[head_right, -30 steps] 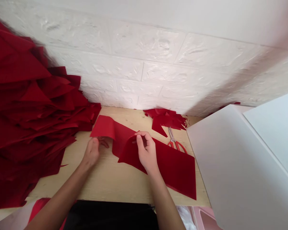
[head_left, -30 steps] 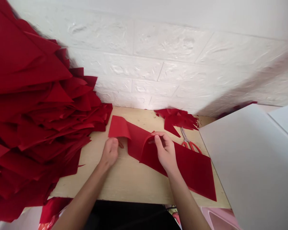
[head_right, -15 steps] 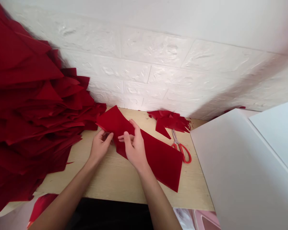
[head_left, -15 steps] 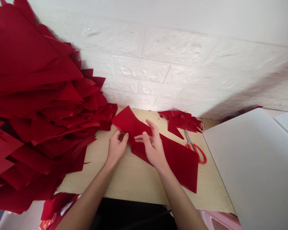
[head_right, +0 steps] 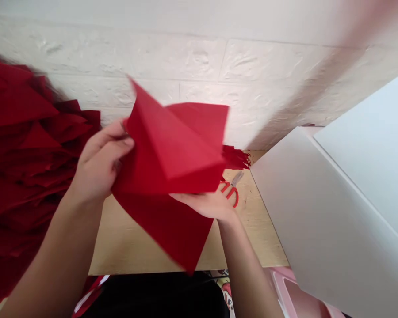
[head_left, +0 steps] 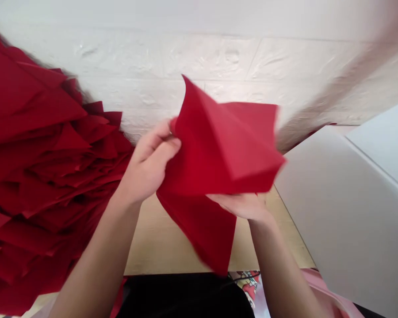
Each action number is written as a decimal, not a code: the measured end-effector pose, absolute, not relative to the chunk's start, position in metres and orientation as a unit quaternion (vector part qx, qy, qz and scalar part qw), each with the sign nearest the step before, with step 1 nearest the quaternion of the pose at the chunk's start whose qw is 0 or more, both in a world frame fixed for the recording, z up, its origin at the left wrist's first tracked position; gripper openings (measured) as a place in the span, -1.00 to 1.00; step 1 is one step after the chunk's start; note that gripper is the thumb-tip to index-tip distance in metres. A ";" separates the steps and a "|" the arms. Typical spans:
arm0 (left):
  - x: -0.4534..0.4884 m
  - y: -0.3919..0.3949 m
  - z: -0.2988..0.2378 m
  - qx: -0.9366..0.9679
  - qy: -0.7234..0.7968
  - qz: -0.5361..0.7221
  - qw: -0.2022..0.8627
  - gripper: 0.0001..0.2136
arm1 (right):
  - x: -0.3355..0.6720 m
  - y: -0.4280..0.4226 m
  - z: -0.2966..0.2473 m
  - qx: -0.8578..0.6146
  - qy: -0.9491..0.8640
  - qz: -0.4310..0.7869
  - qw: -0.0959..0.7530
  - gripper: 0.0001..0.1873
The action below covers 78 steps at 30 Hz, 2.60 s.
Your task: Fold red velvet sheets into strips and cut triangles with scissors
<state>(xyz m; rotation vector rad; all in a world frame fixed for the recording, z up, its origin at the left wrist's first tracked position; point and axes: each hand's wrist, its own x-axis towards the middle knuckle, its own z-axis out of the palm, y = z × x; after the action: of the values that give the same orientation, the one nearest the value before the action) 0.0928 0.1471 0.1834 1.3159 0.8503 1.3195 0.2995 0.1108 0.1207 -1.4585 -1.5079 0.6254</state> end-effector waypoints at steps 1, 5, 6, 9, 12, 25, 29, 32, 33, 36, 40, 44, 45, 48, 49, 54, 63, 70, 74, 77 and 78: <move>0.093 0.149 0.185 0.535 0.357 0.574 0.507 -0.81 | 0.295 0.112 0.124 -0.568 -0.604 0.306 0.468 -0.62; 0.082 0.135 0.160 0.527 0.395 0.537 0.528 -0.41 | 0.279 0.125 0.126 -0.489 -0.402 0.493 0.597 -0.48; 0.077 0.127 0.147 0.545 0.416 0.497 0.531 -0.34 | 0.275 0.128 0.122 -0.494 -0.341 0.502 0.623 -0.44; 0.063 0.103 0.104 0.629 0.507 0.314 0.499 -0.16 | 0.266 0.127 0.104 -0.521 -0.213 0.558 0.610 -0.38; 0.040 0.091 0.078 0.637 0.577 0.203 0.469 -0.31 | 0.264 0.110 0.080 -0.517 -0.195 0.677 0.486 -0.38; -0.008 0.151 0.087 0.747 0.599 -0.110 0.268 -0.39 | 0.362 0.074 0.022 -0.681 -0.632 0.091 0.360 -0.68; 0.007 0.152 0.089 0.784 0.549 -0.131 0.260 -0.37 | 0.372 0.071 0.010 -0.698 -0.632 -0.005 0.335 -0.74; 0.011 0.152 0.096 0.809 0.517 -0.161 0.228 -0.42 | 0.370 0.069 0.009 -0.724 -0.612 -0.049 0.315 -0.77; 0.011 0.153 0.099 0.817 0.519 -0.161 0.195 -0.41 | 0.369 0.069 0.010 -0.731 -0.606 -0.059 0.309 -0.78; 0.013 0.151 0.102 0.838 0.533 -0.096 0.062 -0.43 | 0.366 0.068 0.012 -0.744 -0.597 -0.082 0.291 -0.78; 0.031 0.123 0.080 0.865 0.496 0.074 -0.023 -0.58 | 0.364 0.066 0.013 -0.740 -0.604 -0.100 0.277 -0.76; 0.048 0.078 0.032 0.882 0.453 0.126 -0.013 -0.45 | 0.361 0.063 0.015 -0.740 -0.610 -0.145 0.241 -0.74; 0.049 0.069 0.021 0.876 0.465 0.126 -0.017 -0.43 | 0.360 0.062 0.016 -0.739 -0.613 -0.155 0.233 -0.73; 0.044 0.051 0.000 0.852 0.512 0.108 -0.026 -0.41 | 0.360 0.065 0.021 -0.724 -0.630 -0.160 0.231 -0.70; 0.042 0.047 -0.003 0.847 0.521 0.103 -0.029 -0.42 | 0.360 0.068 0.022 -0.718 -0.638 -0.150 0.234 -0.70; 0.038 0.041 0.000 0.826 0.553 0.102 -0.048 -0.40 | 0.357 0.093 0.023 -0.731 -0.648 -0.060 0.205 -0.65; 0.042 0.037 0.005 0.790 0.599 0.129 -0.035 -0.46 | 0.341 0.108 0.020 -0.733 -0.640 -0.042 0.226 -0.74; 0.038 0.041 0.006 0.802 0.582 0.124 -0.052 -0.48 | 0.347 0.066 0.039 -0.753 -0.531 0.131 0.366 -0.69; 0.034 0.043 0.011 0.810 0.571 0.120 -0.059 -0.54 | 0.354 0.039 0.041 -0.746 -0.475 0.265 0.384 -0.65; 0.033 0.044 0.013 0.811 0.567 0.127 -0.066 -0.58 | 0.360 0.035 0.044 -0.771 -0.510 0.231 0.304 -0.63; 0.033 0.044 0.013 0.812 0.566 0.129 -0.067 -0.58 | 0.362 0.037 0.047 -0.784 -0.519 0.197 0.276 -0.61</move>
<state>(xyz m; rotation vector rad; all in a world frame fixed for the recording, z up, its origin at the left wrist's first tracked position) 0.0329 0.0438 0.0130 2.6651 1.8569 0.4227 0.3621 0.0373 0.0465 -2.1075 -1.3953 0.5294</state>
